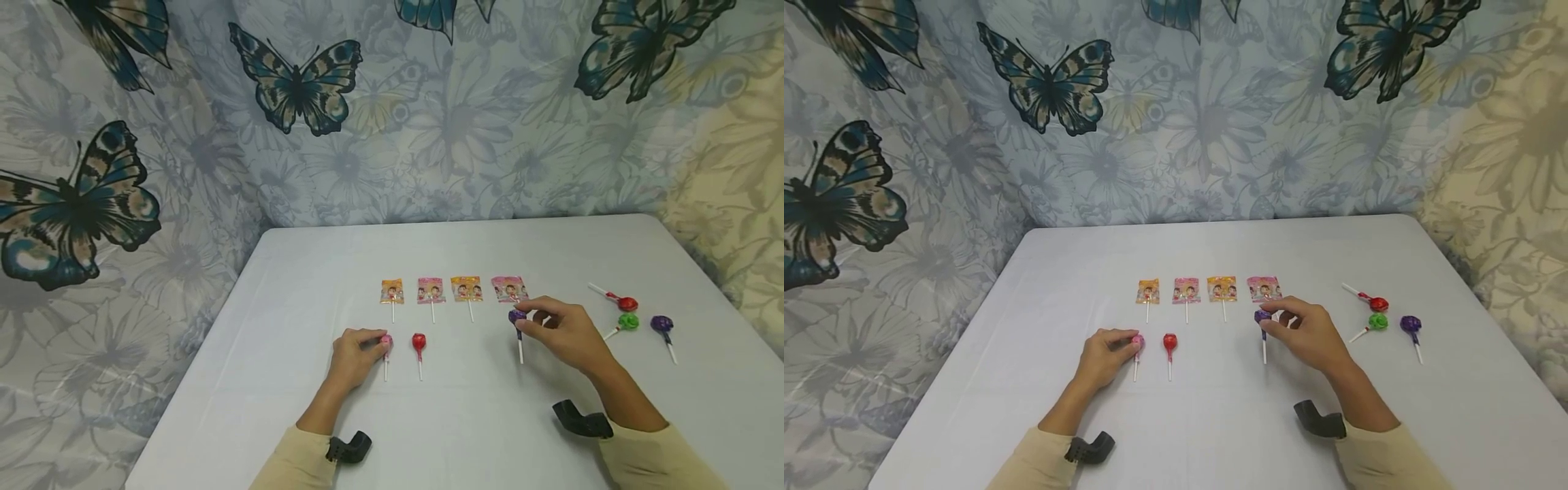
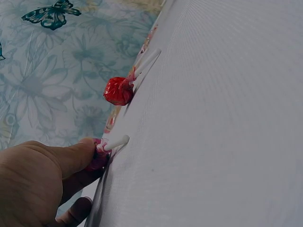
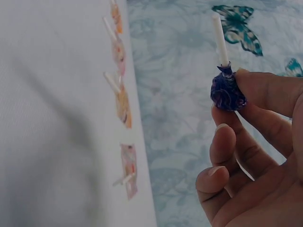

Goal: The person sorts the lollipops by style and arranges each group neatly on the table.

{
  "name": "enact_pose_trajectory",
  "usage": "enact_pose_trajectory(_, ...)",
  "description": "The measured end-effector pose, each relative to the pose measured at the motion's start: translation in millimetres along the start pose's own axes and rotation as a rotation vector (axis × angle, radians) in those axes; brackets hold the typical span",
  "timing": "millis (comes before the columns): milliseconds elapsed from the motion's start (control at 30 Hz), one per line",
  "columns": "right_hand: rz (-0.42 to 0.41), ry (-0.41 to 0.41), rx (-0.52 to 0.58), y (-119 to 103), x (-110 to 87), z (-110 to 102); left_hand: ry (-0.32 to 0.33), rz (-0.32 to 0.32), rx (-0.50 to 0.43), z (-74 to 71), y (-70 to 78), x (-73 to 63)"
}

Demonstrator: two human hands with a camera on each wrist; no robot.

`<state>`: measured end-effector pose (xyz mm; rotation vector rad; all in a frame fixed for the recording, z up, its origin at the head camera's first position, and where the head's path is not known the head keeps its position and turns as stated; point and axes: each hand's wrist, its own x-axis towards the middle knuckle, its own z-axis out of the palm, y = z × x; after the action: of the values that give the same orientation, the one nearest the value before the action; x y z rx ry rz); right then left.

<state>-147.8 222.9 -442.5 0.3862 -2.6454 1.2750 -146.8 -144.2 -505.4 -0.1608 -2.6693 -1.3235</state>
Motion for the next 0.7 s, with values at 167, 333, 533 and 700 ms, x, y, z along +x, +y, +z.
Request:
enact_pose_trajectory(167, 0.000, -0.019, 0.018, -6, 4.6, 9, 0.001, 0.008, -0.011, 0.5, -0.4, -0.8)
enact_pose_trajectory(333, 0.007, -0.044, 0.049, -13, 9.0, 21, 0.005, 0.005, -0.005, 0.1, -1.0, -0.9)
enact_pose_trajectory(533, -0.016, -0.070, 0.058, -16, 14.8, 37, 0.008, 0.000, 0.002, 0.4, -1.6, -0.7)
enact_pose_trajectory(700, -0.044, -0.077, 0.088, -17, 17.4, 48, 0.004, 0.004, 0.004, 0.7, -1.4, -0.1)
